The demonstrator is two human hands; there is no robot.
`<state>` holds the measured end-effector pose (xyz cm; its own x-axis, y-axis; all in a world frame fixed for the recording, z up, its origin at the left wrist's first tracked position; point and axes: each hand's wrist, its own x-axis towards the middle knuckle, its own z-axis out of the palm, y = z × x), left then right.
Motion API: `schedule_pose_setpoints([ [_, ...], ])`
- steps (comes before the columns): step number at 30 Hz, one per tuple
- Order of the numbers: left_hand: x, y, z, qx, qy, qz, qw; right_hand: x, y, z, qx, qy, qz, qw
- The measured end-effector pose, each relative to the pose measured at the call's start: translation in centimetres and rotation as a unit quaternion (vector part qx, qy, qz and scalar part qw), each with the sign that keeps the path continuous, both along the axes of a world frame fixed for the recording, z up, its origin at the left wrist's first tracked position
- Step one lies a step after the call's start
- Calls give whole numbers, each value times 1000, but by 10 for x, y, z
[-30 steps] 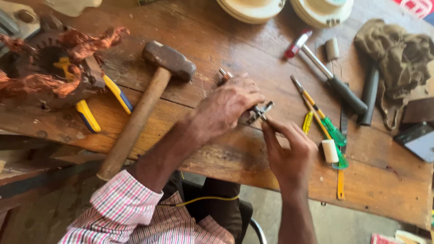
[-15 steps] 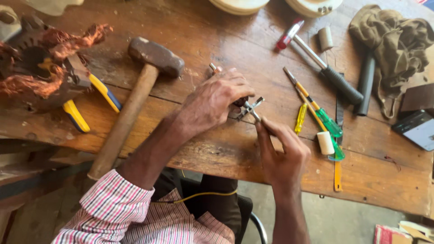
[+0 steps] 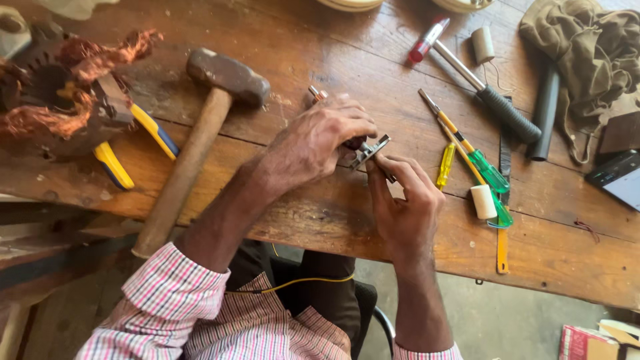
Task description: The person holds a small electric motor armature on a wooden workbench and touches its commutator with the yellow and black probes of a multimeter, repositioning the probes on different segments. They then set the probes down and fit a metal component onto the armature shaft, pressing and twisting it into place by hand.
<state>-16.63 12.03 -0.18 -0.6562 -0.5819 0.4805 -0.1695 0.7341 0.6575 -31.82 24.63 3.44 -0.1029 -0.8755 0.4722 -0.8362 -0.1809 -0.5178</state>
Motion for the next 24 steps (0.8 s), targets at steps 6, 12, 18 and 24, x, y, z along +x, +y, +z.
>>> schedule_pose_setpoints([
  [6, 2, -4, 3, 40, -34, -6, 999, 0, 3, 2, -33, 2, 11, 999],
  [12, -3, -4, -4, 27, -64, 3, 998, 3, 4, -2, -13, -7, 2, 1000],
  [18, -1, -1, -1, 31, -58, -2, 998, -2, 1, -5, 21, -30, -9, 999],
  [24, 6, 0, -1, 26, -21, -14, 999, -5, 13, -12, 152, -286, -93, 941],
])
